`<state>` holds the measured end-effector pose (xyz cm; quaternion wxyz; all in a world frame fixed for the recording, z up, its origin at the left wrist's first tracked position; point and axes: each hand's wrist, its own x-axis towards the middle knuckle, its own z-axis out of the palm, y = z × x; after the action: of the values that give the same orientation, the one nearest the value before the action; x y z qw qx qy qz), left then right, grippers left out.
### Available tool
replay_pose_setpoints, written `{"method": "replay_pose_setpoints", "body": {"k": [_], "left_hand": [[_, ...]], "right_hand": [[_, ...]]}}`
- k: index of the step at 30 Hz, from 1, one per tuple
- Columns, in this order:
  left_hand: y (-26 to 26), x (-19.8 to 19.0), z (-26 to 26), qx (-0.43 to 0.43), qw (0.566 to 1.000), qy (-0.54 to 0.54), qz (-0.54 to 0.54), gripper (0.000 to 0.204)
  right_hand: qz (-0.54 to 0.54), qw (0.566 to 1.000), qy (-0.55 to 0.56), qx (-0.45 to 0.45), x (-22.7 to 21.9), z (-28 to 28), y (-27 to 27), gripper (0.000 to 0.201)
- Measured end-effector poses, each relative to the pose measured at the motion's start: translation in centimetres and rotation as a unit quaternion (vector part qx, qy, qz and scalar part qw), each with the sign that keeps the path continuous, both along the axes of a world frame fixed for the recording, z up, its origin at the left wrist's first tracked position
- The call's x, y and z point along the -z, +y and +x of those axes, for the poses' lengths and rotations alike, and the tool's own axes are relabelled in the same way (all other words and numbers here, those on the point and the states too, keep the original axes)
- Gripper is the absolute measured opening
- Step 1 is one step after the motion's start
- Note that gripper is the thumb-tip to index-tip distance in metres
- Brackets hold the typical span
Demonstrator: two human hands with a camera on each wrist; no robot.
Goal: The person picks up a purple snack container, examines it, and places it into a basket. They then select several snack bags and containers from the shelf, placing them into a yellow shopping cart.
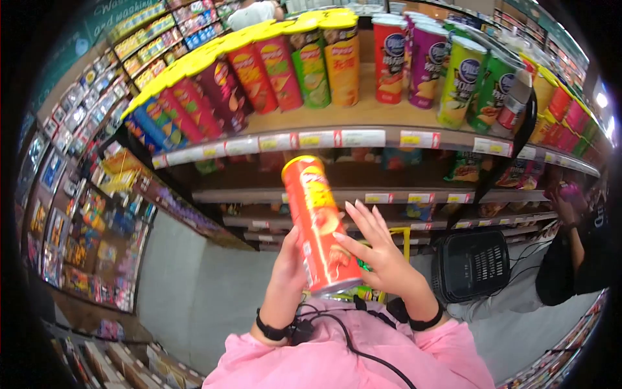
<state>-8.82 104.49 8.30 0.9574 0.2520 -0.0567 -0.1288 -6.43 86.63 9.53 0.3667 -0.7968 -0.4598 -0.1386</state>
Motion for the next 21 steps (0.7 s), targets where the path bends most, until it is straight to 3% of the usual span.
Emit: {"method": "replay_pose_setpoints", "body": {"k": [1,4,6,10,12,14,17,20,21], "left_hand": [[0.2,0.2,0.4,0.009,1.0,-0.011,-0.001,0.059],[1.2,1.4,0.9,-0.108,0.981,-0.083,0.14,0.066],[1.9,-0.4,1.6,-0.21,0.951,-0.104,0.199,0.073],[4.7,-4.5,5.2,-0.476,0.744,-0.293,0.366,0.076],[6.8,-6.9,7.9,-0.516,0.65,-0.331,0.448,0.076],[7.6,-9.5,10.5,-0.515,0.637,-0.335,0.466,0.076],[9.2,-10.1,15.2,-0.514,0.638,-0.369,0.439,0.078],[10.9,-9.1,19.3,-0.56,0.571,-0.361,0.479,0.083],[11.0,-8.6,20.1,-0.535,0.621,-0.364,0.443,0.087]], "right_hand": [[-0.009,0.999,0.038,0.008,0.1,0.1,-0.6,0.057],[0.003,0.99,0.116,0.077,1.2,0.7,-1.4,0.057],[0.065,0.98,0.16,0.098,3.0,1.8,-1.9,0.06],[0.1,0.97,0.123,0.183,3.4,6.1,-1.0,0.056],[0.037,0.961,-0.061,0.267,1.8,9.6,0.1,0.052],[0.025,0.91,-0.174,0.375,0.8,14.4,1.2,0.049],[0.046,0.849,-0.272,0.45,0.9,20.3,1.8,0.04],[0.012,0.823,-0.3,0.482,2.0,22.7,2.1,0.034],[0.011,0.821,-0.302,0.484,2.3,22.8,2.0,0.033]]}}
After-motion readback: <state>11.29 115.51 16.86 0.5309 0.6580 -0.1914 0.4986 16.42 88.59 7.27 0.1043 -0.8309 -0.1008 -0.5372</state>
